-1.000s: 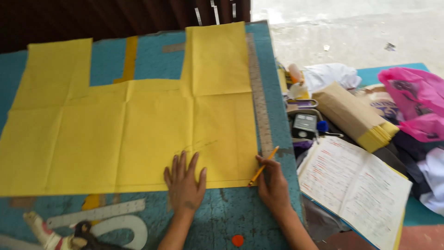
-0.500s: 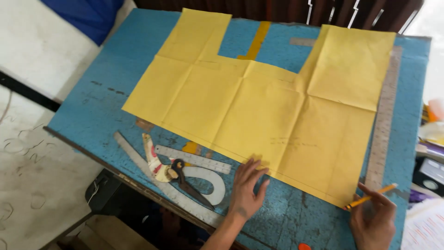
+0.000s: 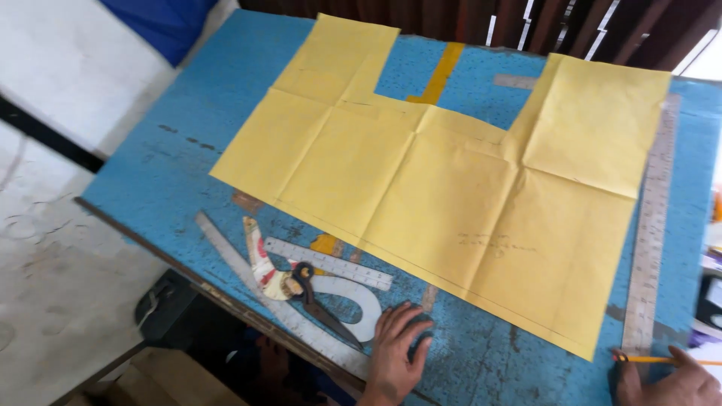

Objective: Drawing garment patterns on yellow paper using a ruler, tape measure, and pencil.

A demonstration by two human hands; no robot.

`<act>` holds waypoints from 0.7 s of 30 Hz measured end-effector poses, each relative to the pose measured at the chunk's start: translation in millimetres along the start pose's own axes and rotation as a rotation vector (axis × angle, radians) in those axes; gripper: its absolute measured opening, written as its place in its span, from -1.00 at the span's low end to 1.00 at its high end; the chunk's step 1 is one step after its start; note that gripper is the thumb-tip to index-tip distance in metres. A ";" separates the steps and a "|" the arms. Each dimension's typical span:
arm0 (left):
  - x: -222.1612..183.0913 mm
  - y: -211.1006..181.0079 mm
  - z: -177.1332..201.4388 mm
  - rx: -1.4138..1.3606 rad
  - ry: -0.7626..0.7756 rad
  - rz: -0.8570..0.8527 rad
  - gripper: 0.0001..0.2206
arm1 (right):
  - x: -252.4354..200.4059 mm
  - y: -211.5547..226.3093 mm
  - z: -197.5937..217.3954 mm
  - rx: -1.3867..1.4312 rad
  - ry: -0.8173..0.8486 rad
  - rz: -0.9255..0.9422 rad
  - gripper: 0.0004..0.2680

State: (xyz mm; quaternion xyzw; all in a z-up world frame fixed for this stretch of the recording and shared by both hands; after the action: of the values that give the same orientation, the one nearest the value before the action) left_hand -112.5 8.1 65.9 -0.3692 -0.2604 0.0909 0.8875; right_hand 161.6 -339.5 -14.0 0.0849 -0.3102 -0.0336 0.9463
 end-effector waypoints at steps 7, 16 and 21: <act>-3.1 14.6 -9.1 0.070 -0.019 0.017 -0.67 | 34.1 -19.0 0.7 0.286 0.511 -0.279 -0.54; -5.3 16.3 -13.9 0.095 0.012 0.016 -0.68 | 103.8 -16.3 62.1 0.031 0.850 -0.534 -0.58; -6.3 15.1 -13.9 0.039 0.015 0.052 -0.67 | 95.1 -85.7 42.9 0.254 0.621 -0.506 -0.65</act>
State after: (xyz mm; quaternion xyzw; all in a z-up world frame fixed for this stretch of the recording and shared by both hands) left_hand -110.0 8.2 44.6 -0.3589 -0.2423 0.1162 0.8938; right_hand 211.7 -440.8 59.8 0.2805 0.0189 -0.1994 0.9387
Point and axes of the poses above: each hand's wrist, its own x-axis towards the middle knuckle, its own z-axis out of the back of the hand, y = z × x, the point moved 5 cm from there along x, towards the middle knuckle, and after that the axes turned 15 degrees about -z, right-handed, at the moved point
